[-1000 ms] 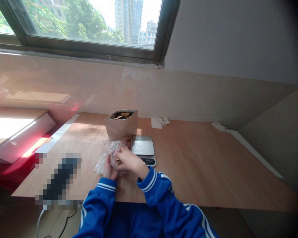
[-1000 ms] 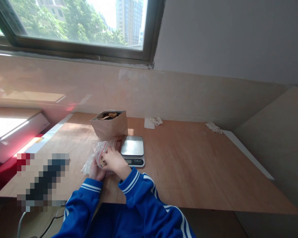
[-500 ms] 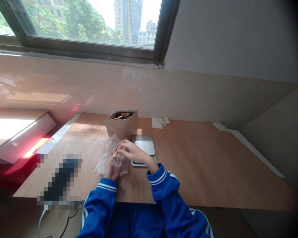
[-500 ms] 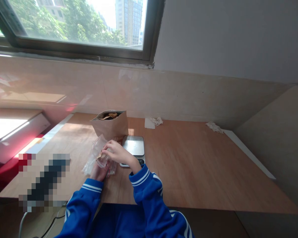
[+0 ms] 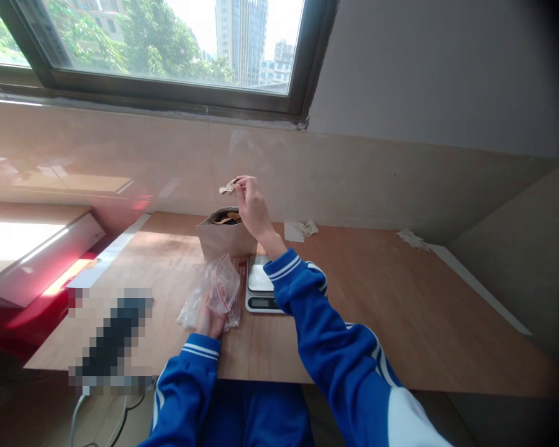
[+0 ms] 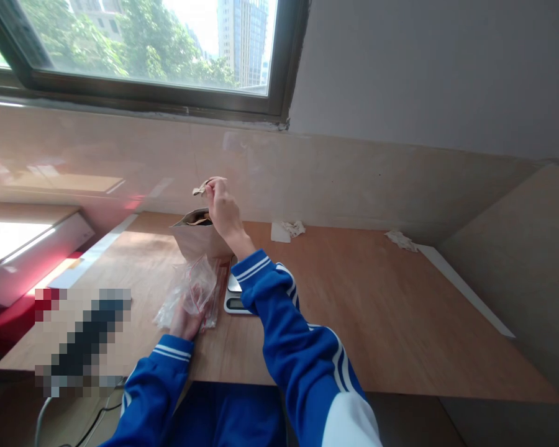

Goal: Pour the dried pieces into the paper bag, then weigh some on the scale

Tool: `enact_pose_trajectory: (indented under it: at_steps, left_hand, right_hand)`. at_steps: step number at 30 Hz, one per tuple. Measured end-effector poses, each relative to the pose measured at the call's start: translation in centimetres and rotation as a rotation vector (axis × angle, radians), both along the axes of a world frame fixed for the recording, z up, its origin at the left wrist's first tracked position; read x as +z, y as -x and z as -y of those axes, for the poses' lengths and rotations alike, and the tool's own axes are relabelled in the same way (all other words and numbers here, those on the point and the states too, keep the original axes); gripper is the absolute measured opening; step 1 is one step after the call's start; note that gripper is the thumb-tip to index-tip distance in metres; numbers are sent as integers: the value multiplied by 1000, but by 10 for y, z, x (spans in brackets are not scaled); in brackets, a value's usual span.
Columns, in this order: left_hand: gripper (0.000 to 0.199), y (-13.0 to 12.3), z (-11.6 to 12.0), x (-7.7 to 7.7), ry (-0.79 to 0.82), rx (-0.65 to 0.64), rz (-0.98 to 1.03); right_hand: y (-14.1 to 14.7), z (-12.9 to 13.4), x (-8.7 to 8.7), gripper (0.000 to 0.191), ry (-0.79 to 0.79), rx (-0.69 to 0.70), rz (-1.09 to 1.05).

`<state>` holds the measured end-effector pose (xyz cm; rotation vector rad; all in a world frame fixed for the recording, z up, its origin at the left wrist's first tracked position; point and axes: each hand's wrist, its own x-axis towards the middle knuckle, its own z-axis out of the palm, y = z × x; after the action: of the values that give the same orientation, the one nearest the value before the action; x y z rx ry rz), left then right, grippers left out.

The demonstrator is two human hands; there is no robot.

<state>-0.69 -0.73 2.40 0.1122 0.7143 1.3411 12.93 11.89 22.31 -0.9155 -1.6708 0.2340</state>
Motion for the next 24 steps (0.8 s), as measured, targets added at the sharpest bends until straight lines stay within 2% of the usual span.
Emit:
enact_pose_trajectory:
  at_steps: [4, 9, 17, 24]
  left_hand:
    - [25, -2, 0, 2, 11, 58, -20]
    - [25, -1, -1, 2, 31, 74, -28]
    - [22, -2, 0, 3, 41, 84, -35]
    - [25, -1, -1, -1, 33, 76, -29]
  right_hand:
    - [12, -13, -15, 25, 26, -7, 163]
    - [11, -8, -32, 28, 29, 79, 141]
    - [-3, 2, -30, 32, 60, 143, -10]
    - [-2, 12, -30, 36, 61, 193, 162]
